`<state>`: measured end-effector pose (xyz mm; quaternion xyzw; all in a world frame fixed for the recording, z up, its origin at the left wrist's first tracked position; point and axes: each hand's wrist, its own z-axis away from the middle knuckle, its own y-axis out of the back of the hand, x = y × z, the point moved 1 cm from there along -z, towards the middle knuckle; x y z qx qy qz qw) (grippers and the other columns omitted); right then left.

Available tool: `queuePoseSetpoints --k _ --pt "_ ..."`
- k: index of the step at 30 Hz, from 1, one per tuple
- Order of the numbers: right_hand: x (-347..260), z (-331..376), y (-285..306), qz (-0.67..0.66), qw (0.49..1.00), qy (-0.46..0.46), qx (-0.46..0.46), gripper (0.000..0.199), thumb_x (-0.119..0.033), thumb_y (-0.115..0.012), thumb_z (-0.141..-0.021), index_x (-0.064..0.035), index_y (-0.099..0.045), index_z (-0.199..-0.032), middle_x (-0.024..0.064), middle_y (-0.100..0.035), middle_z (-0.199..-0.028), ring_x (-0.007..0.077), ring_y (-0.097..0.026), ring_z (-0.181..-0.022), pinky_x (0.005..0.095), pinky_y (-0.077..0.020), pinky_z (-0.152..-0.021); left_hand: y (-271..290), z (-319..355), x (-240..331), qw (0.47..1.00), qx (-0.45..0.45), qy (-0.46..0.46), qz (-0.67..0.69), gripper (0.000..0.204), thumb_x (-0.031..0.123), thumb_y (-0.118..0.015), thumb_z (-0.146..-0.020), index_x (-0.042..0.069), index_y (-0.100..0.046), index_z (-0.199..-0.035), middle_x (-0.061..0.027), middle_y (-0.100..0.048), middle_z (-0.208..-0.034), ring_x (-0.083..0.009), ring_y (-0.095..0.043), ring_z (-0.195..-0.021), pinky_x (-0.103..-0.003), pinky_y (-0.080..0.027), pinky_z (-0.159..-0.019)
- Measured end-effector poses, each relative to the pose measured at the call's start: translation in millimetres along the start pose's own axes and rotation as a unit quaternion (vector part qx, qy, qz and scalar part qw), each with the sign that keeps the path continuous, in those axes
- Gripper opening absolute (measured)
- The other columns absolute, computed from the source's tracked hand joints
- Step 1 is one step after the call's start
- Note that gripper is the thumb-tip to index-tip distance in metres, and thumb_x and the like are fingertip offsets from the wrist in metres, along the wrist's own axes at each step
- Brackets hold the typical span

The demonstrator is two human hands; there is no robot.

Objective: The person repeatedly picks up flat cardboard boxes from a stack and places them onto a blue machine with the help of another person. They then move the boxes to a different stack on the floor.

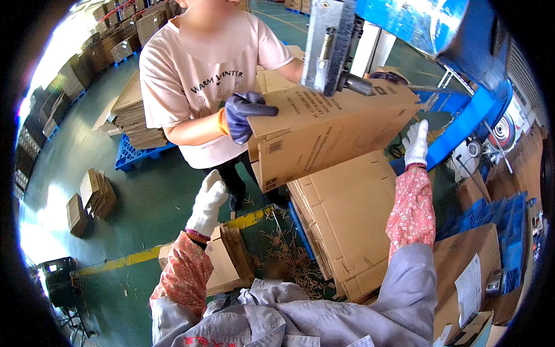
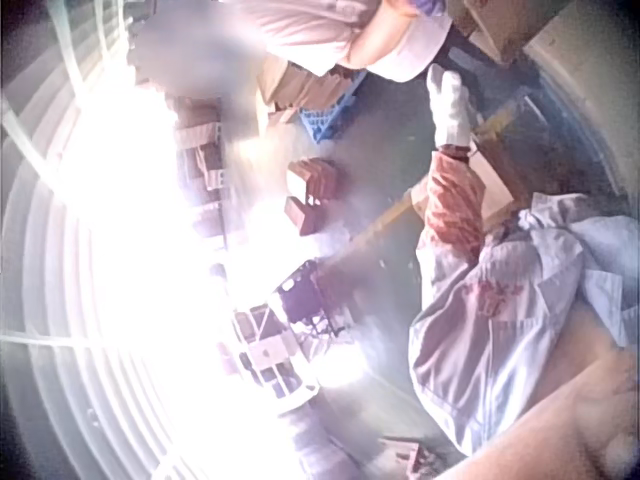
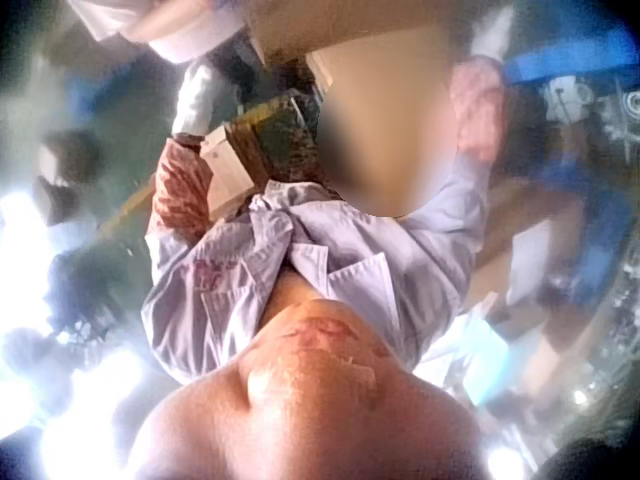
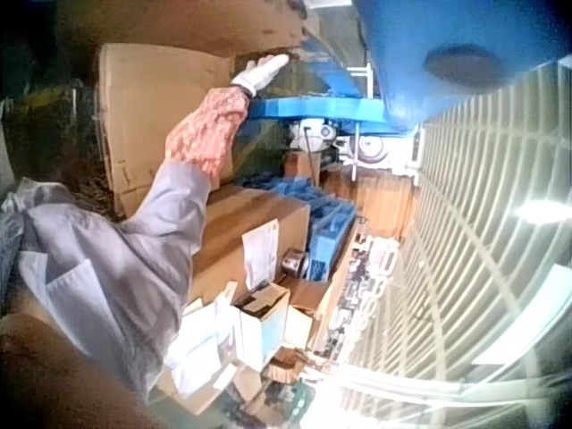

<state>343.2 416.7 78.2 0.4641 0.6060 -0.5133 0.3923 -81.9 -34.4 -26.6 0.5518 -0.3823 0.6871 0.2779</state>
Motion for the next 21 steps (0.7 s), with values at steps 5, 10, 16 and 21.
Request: queuePoseSetpoints --k 5,10,16,21 --pt "12.7 27.5 -26.6 0.01 0.998 -0.01 -0.063 0.107 -0.081 -0.043 -0.091 -0.0044 -0.019 -0.162 0.0176 -0.022 -0.167 0.0343 -0.017 -0.155 0.0542 -0.0094 -0.123 31.6 5.2 5.4 0.999 0.014 -0.027 -0.026 0.112 0.066 -0.071 -0.084 0.003 -0.02 -0.16 -0.0198 -0.019 -0.166 -0.0371 -0.021 -0.153 -0.053 -0.026 -0.119" --pt "43.1 69.3 -72.8 0.022 0.99 -0.029 -0.138 0.099 -0.079 -0.035 -0.094 -0.009 -0.023 -0.162 0.0119 -0.026 -0.167 0.0301 -0.02 -0.155 0.0544 -0.0092 -0.122 74.0 -8.3 -6.7 0.998 0.051 -0.037 0.02 0.108 0.069 -0.07 -0.082 0.016 -0.021 -0.162 -0.0134 -0.02 -0.167 -0.0367 -0.021 -0.152 -0.058 -0.027 -0.118" --pt "67.7 117.8 -110.3 0.028 0.997 -0.009 -0.069 0.092 -0.069 -0.053 -0.094 -0.0129 -0.026 -0.161 0.0098 -0.028 -0.166 0.0318 -0.024 -0.153 0.0535 -0.0161 -0.121 85.0 -20.1 -7.9 0.977 -0.135 -0.067 0.154 0.115 0.06 -0.083 -0.074 0.014 -0.024 -0.161 -0.0068 -0.03 -0.163 -0.0266 -0.031 -0.148 -0.048 -0.032 -0.116" --pt "65.2 160.8 -159.3 0.094 0.994 -0.004 -0.058 0.087 -0.067 -0.056 -0.093 -0.0154 -0.034 -0.158 0.0061 -0.035 -0.162 0.0307 -0.035 -0.146 0.0532 -0.0263 -0.118 157.8 1.1 -34.3 0.979 -0.077 -0.149 0.112 0.112 0.047 -0.087 -0.074 0.008 -0.025 -0.159 -0.0123 -0.034 -0.158 -0.0279 -0.034 -0.145 -0.045 -0.03 -0.119"
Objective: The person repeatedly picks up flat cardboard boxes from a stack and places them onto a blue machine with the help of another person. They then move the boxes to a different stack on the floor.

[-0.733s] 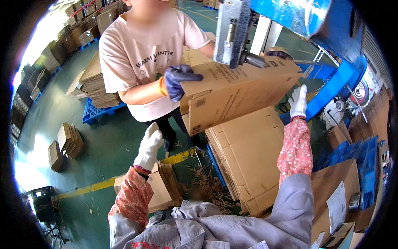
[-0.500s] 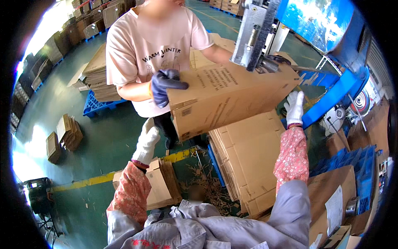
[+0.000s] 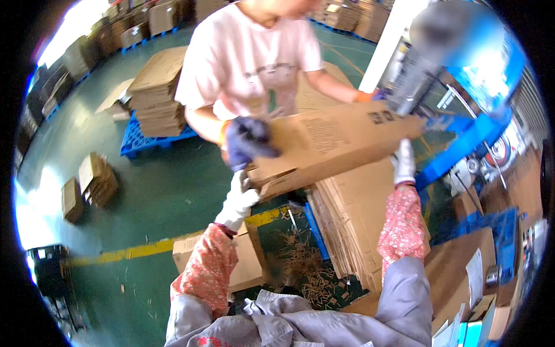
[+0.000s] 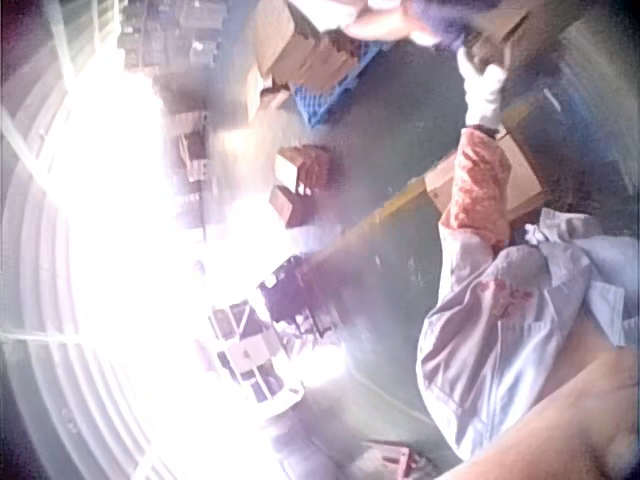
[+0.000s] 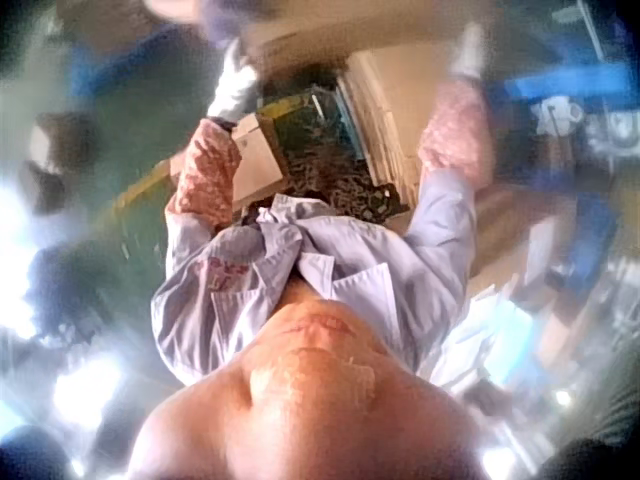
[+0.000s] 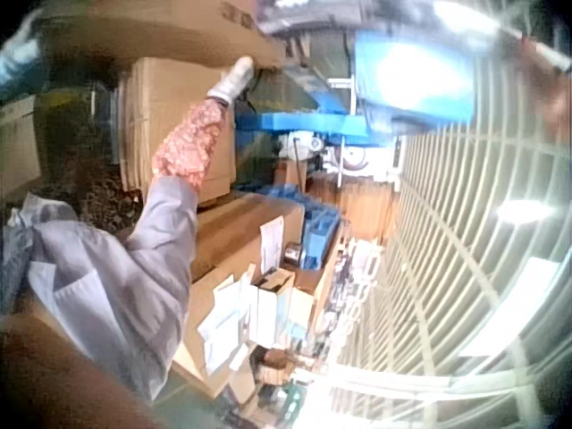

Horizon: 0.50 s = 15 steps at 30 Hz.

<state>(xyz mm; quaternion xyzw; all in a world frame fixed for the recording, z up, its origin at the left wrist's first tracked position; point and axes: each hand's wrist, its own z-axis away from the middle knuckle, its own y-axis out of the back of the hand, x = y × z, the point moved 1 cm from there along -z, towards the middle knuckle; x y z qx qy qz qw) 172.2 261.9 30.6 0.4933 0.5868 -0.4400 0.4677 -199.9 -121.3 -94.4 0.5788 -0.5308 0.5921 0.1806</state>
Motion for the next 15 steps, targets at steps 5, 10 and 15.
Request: queuePoseSetpoints --k 5,10,15 --pt "15.3 24.5 -15.2 -0.188 0.977 0.008 -0.097 0.069 -0.054 -0.054 -0.101 -0.0057 -0.047 -0.149 0.009 -0.051 -0.149 0.0278 -0.048 -0.135 0.0444 -0.0368 -0.114 57.8 23.0 26.5 0.962 0.11 0.033 -0.246 0.092 0.053 -0.073 -0.085 0.004 -0.036 -0.153 -0.0165 -0.045 -0.147 -0.0328 -0.046 -0.134 -0.046 -0.037 -0.113" --pt "75.6 112.4 -139.9 -0.063 0.99 0.086 -0.095 0.07 -0.049 -0.056 -0.101 -0.0034 -0.041 -0.153 0.0128 -0.045 -0.154 0.0242 -0.044 -0.139 0.0382 -0.0329 -0.117 193.5 93.3 22.1 0.977 0.151 0.095 -0.114 0.081 0.057 -0.063 -0.091 0.005 -0.041 -0.149 -0.0178 -0.057 -0.135 -0.0332 -0.057 -0.122 -0.049 -0.046 -0.105" --pt "199.4 205.1 -259.3 0.077 0.985 -0.046 -0.147 0.064 -0.041 -0.069 -0.097 0.0036 -0.054 -0.14 0.0101 -0.06 -0.136 0.0221 -0.059 -0.118 0.0362 -0.0464 -0.102 362.9 202.8 -51.5 0.848 0.448 0.225 0.17 0.06 0.053 -0.054 -0.098 0.003 -0.055 -0.131 -0.0154 -0.066 -0.116 -0.0326 -0.065 -0.101 -0.05 -0.054 -0.084"
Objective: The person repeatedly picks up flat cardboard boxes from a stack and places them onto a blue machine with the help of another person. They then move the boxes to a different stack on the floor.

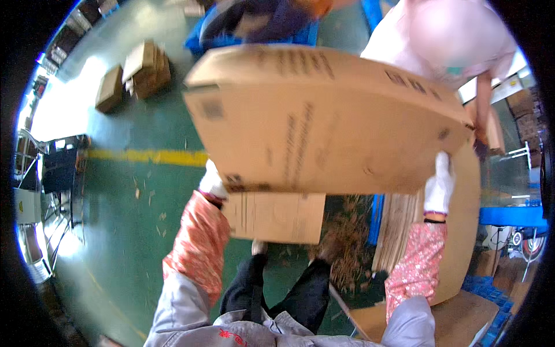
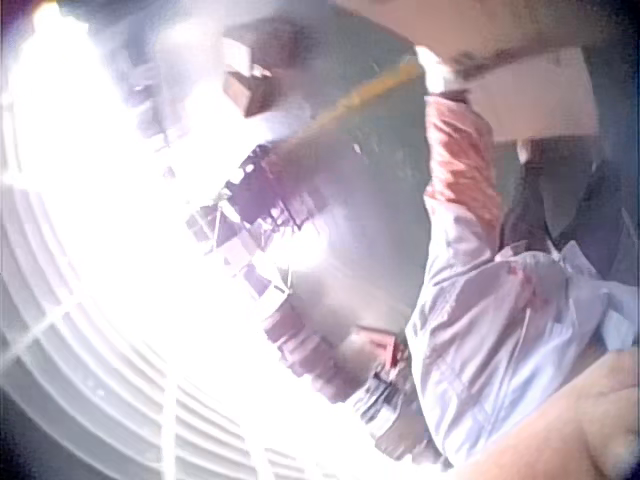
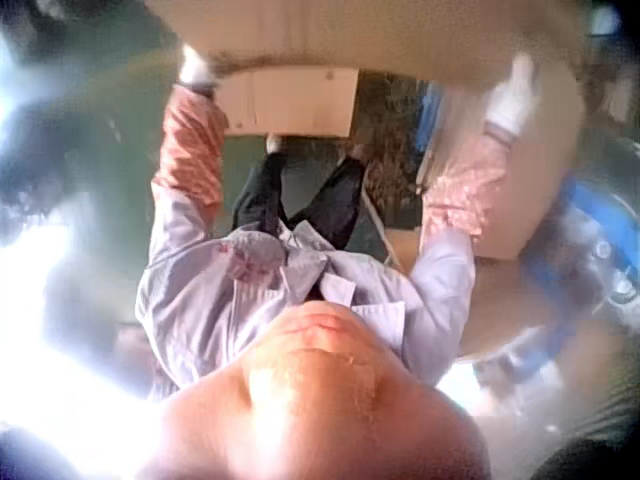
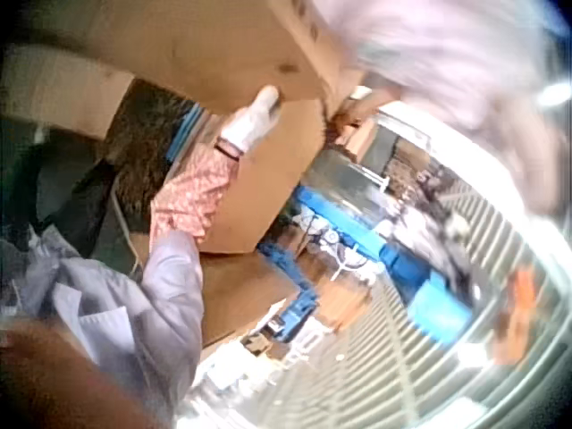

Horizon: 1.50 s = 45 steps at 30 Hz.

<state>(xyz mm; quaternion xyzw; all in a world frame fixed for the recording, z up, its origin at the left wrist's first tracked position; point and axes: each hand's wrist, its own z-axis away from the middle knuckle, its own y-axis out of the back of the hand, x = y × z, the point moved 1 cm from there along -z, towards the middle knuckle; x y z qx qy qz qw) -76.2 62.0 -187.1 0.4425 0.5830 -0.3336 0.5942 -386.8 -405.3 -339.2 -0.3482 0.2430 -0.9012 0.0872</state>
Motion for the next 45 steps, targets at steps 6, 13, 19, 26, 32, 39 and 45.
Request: queuePoseSetpoints --k 6,13,19,26,32,39,45 --pt "374.0 172.8 -120.3 0.313 0.894 -0.289 -0.138 0.068 -0.048 -0.077 -0.086 0.0067 -0.064 -0.123 0.0175 -0.072 -0.115 0.031 -0.068 -0.101 0.0417 -0.0512 -0.091 213.9 -69.4 -75.6 0.899 0.208 -0.213 -0.321 0.073 0.061 -0.053 -0.096 0.004 -0.05 -0.142 -0.0152 -0.05 -0.144 -0.0302 -0.049 -0.129 -0.046 -0.04 -0.108" --pt "531.9 283.1 -124.4 0.106 0.885 -0.426 -0.155 0.054 -0.035 -0.076 -0.091 0.001 -0.062 -0.129 0.0092 -0.07 -0.119 0.0213 -0.065 -0.104 0.0363 -0.0505 -0.092 203.7 -99.7 -214.6 0.428 0.036 -0.201 -0.881 0.101 0.046 -0.086 -0.067 0.006 -0.042 -0.15 -0.0278 -0.032 -0.156 -0.0498 -0.026 -0.146 -0.06 -0.023 -0.119" --pt "497.4 271.3 -148.5 0.189 0.853 -0.461 -0.154 0.051 -0.036 -0.08 -0.086 0.0056 -0.068 -0.113 0.0132 -0.073 -0.104 0.0245 -0.069 -0.091 0.0379 -0.0535 -0.083 226.9 -150.3 -243.4 0.46 -0.003 -0.068 -0.885 0.105 0.035 -0.087 -0.067 0.009 -0.034 -0.154 -0.0228 -0.026 -0.159 -0.046 -0.032 -0.142 -0.055 -0.039 -0.11" --pt "358.8 276.9 -99.0 0.368 0.824 -0.343 -0.259 0.066 -0.044 -0.073 -0.087 0.0063 -0.057 -0.126 0.0274 -0.065 -0.125 0.0365 -0.062 -0.117 0.0469 -0.0472 -0.099 167.4 -120.6 -175.5 0.546 -0.031 0.03 -0.837 0.072 0.037 -0.077 -0.08 0.008 -0.051 -0.141 -0.0227 -0.051 -0.142 -0.0434 -0.057 -0.123 -0.047 -0.049 -0.103" --pt "266.9 332.7 43.1 0.125 0.866 -0.464 -0.137 0.032 -0.038 -0.069 -0.092 -0.0064 -0.063 -0.094 0.0088 -0.063 -0.081 0.0225 -0.061 -0.074 0.0408 -0.05 -0.066 72.4 18.3 -166.0 0.634 -0.063 -0.064 -0.768 0.06 0.04 -0.072 -0.085 0.01 -0.059 -0.136 -0.0208 -0.056 -0.142 -0.0383 -0.055 -0.13 -0.045 -0.045 -0.109" --pt "176.9 349.7 191.5 -0.417 0.793 -0.435 0.086 0.033 -0.048 -0.062 -0.095 -0.019 -0.058 -0.079 -0.0047 -0.053 -0.064 0.0158 -0.051 -0.053 0.0352 -0.0392 -0.047 -12.0 118.7 -218.1 0.289 -0.497 -0.264 -0.775 0.042 0.025 -0.064 -0.089 0.021 -0.066 -0.13 -0.0136 -0.056 -0.143 -0.0338 -0.056 -0.129 -0.036 -0.047 -0.109" --pt "120.5 284.0 285.8 -0.608 0.504 -0.188 0.584 0.102 -0.079 -0.077 -0.065 -0.0124 -0.048 -0.138 0.0102 -0.049 -0.145 0.0251 -0.052 -0.126 0.0475 -0.0482 -0.101 -213.7 201.9 -186.0 0.535 -0.374 -0.057 -0.755 0.051 0.037 -0.062 -0.091 0.014 -0.06 -0.136 -0.0176 -0.059 -0.14 -0.036 -0.057 -0.128 -0.04 -0.047 -0.107"
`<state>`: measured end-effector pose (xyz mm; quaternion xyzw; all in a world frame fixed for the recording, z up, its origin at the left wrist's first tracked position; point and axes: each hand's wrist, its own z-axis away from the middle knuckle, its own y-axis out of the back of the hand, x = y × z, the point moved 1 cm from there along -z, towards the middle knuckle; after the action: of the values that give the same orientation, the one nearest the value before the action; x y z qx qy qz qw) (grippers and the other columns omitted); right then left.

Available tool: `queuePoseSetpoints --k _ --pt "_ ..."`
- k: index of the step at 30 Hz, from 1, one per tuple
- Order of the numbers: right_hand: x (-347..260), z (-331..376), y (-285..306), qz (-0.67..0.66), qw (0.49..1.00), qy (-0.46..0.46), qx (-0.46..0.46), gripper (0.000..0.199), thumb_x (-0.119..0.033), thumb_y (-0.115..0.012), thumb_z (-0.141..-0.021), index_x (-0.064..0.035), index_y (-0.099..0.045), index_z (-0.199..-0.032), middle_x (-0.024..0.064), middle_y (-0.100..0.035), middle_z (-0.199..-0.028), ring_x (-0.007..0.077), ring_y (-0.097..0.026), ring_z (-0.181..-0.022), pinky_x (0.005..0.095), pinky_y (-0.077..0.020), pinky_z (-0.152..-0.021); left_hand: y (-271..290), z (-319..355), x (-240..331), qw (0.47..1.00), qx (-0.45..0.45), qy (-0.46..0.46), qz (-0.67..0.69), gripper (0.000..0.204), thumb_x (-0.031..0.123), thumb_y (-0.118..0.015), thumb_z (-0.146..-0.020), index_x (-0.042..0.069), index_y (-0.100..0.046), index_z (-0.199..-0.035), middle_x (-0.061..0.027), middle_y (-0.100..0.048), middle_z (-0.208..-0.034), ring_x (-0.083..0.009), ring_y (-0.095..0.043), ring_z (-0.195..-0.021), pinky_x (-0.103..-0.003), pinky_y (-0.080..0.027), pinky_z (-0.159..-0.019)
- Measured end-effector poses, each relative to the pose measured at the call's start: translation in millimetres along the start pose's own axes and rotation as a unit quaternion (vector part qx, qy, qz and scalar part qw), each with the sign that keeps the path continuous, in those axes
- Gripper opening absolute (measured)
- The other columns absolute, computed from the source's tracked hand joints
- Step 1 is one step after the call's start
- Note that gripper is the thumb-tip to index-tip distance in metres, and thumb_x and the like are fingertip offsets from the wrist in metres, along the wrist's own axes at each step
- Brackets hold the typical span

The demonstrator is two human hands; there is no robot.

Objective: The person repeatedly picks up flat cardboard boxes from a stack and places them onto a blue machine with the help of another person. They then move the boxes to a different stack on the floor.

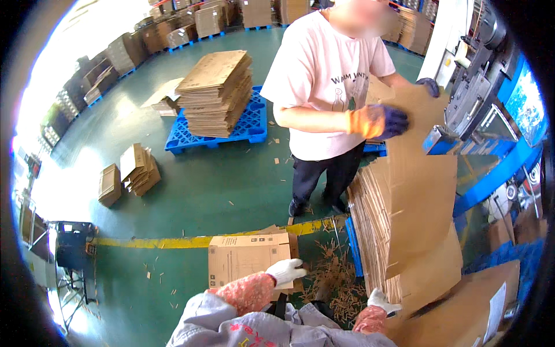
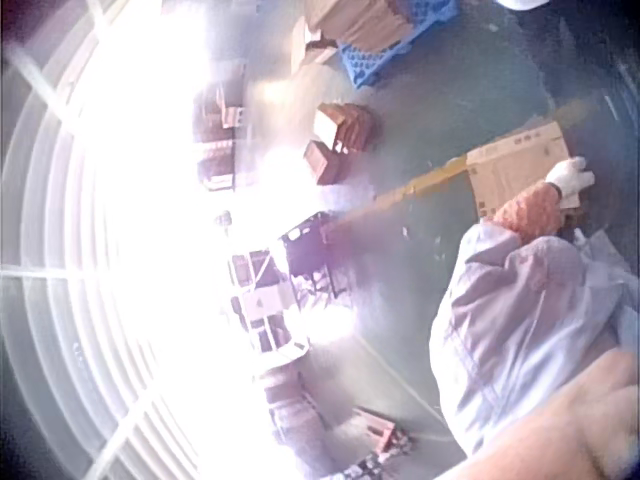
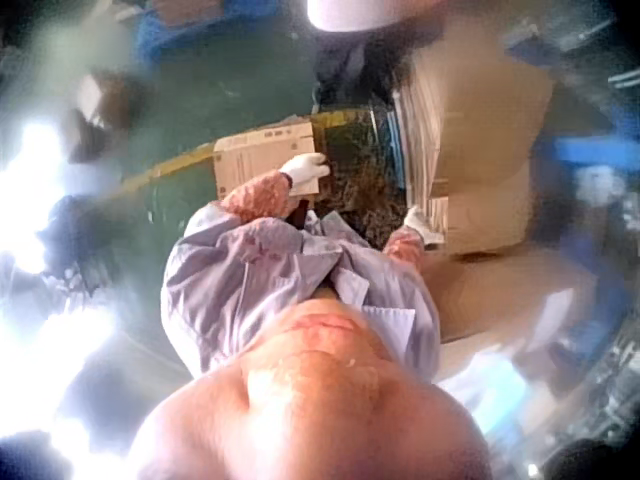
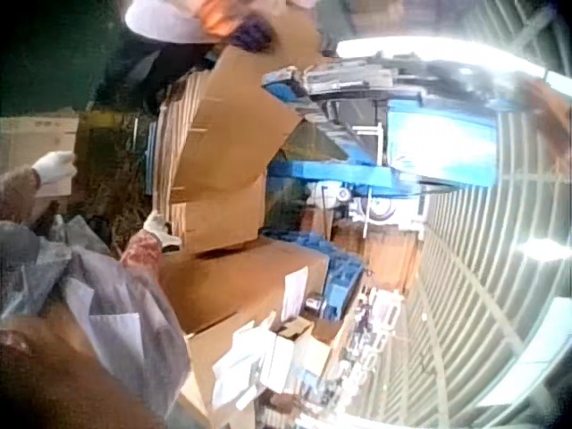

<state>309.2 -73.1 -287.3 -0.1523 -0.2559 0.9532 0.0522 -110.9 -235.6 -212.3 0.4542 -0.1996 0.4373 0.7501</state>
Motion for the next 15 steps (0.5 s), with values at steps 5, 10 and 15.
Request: queuePoseSetpoints --k 5,10,15 --pt "-37.1 -45.2 -58.5 0.092 0.992 -0.016 -0.086 0.112 -0.068 -0.078 -0.075 -0.0093 -0.027 -0.155 0.0061 -0.031 -0.162 0.0247 -0.036 -0.145 0.0497 -0.0362 -0.114 23.3 -15.1 142.0 0.999 0.044 -0.028 0.012 0.065 0.049 -0.062 -0.093 0.007 -0.055 -0.143 -0.0214 -0.061 -0.138 -0.0382 -0.057 -0.128 -0.043 -0.046 -0.107" --pt "-63.7 -79.8 -58.7 0.344 0.938 -0.019 -0.037 0.098 -0.063 -0.07 -0.086 -0.0144 -0.025 -0.158 0.0063 -0.035 -0.157 0.0264 -0.041 -0.139 0.0467 -0.0339 -0.115 -4.5 -27.7 213.9 0.996 0.03 -0.083 -0.024 0.06 0.048 -0.062 -0.095 0.013 -0.055 -0.142 -0.0205 -0.058 -0.139 -0.0393 -0.056 -0.128 -0.046 -0.046 -0.106" --pt "-54.1 -77.6 -43.3 0.34 0.928 -0.125 -0.09 0.076 -0.068 -0.069 -0.084 -0.0169 -0.054 -0.137 0.0073 -0.061 -0.129 0.0273 -0.058 -0.117 0.0503 -0.0468 -0.101 -28.8 -31.6 253.1 0.993 0.037 -0.093 -0.057 0.068 0.044 -0.068 -0.089 0.01 -0.05 -0.145 -0.0167 -0.055 -0.143 -0.037 -0.059 -0.125 -0.044 -0.049 -0.103"
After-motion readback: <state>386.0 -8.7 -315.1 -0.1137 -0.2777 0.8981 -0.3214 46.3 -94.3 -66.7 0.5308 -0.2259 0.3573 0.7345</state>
